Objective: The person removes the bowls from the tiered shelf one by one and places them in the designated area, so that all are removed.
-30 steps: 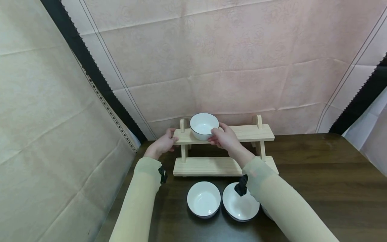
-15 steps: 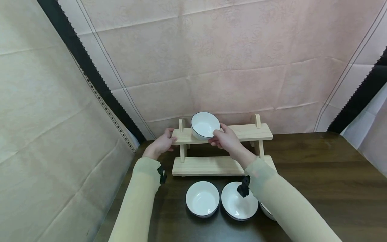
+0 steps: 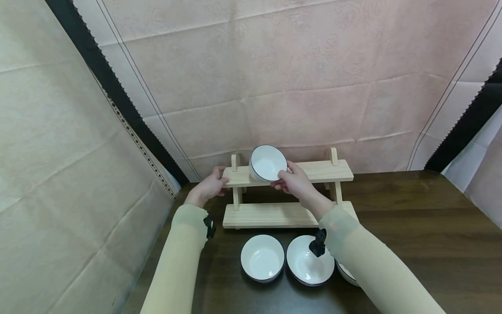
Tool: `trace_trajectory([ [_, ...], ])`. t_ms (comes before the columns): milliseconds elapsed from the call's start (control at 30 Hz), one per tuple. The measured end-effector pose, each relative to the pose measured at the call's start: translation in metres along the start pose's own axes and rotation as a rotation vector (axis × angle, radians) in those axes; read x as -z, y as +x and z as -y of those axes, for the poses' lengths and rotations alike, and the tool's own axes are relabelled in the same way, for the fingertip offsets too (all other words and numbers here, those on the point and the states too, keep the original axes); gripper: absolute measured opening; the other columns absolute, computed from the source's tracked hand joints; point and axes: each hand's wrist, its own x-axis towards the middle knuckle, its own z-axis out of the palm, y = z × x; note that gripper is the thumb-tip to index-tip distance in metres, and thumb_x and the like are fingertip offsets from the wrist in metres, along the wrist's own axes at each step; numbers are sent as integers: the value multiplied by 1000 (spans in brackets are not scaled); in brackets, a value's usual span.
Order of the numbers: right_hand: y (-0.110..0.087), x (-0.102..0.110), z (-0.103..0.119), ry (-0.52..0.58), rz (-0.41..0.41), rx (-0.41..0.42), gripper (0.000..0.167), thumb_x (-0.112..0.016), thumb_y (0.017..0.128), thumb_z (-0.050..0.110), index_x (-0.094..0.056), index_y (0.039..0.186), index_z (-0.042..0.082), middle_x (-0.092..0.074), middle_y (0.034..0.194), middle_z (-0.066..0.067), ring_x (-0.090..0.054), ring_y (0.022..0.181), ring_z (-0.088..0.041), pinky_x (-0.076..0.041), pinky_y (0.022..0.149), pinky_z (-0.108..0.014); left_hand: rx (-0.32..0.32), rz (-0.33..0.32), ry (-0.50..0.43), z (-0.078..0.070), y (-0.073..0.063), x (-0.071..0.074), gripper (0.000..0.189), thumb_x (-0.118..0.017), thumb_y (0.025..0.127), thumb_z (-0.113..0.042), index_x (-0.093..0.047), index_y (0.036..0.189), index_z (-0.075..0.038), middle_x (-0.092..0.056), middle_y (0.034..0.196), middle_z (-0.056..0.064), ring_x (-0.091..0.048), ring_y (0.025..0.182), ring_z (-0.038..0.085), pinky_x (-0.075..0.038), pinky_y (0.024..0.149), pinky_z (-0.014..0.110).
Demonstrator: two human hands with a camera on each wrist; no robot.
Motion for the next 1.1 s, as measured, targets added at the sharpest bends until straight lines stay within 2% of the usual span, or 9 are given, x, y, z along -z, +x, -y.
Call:
trace_trajectory([
  [233, -2, -1, 2, 18, 6, 6, 52, -46, 100, 17, -38, 152, 15, -74, 98, -13, -67, 81, -18, -48, 73, -27, 1, 1, -1, 0, -1, 0, 58, -39, 110, -19, -9, 159, -13, -48, 140, 25, -51, 127, 41, -48, 98, 49],
  [467, -7, 2, 4, 42, 30, -11, 49, -46, 103, 17, -38, 152, 13, -73, 105, -16, -68, 83, -15, -50, 75, -26, -4, 0, -1, 0, -2, -1, 58, -38, 110, -19, -9, 159, -12, -47, 140, 25, -52, 125, 39, -47, 98, 50],
  [667, -13, 7, 8, 71, 13, -27, 52, -46, 103, 16, -35, 153, 14, -73, 106, -14, -69, 84, -15, -49, 72, -22, 0, -3, -5, -1, -3, -1, 58, -39, 110, -20, -10, 160, -14, -47, 141, 24, -51, 128, 39, -46, 99, 50],
  [833, -23, 9, 9, 29, 7, 4, 54, -46, 102, 17, -34, 155, 16, -74, 103, -13, -68, 84, -16, -49, 75, -27, 1, -2, -9, -2, -4, -1, 57, -38, 110, -19, -9, 159, -13, -46, 142, 25, -50, 129, 41, -46, 99, 51],
  [1100, -41, 19, 4, -32, 17, 85, 60, -47, 102, 14, -27, 158, 16, -71, 105, -18, -68, 84, -21, -51, 76, -28, 11, -19, -3, -2, -3, -2, 57, -39, 110, -19, -11, 159, -14, -49, 139, 24, -52, 126, 40, -47, 97, 48],
])
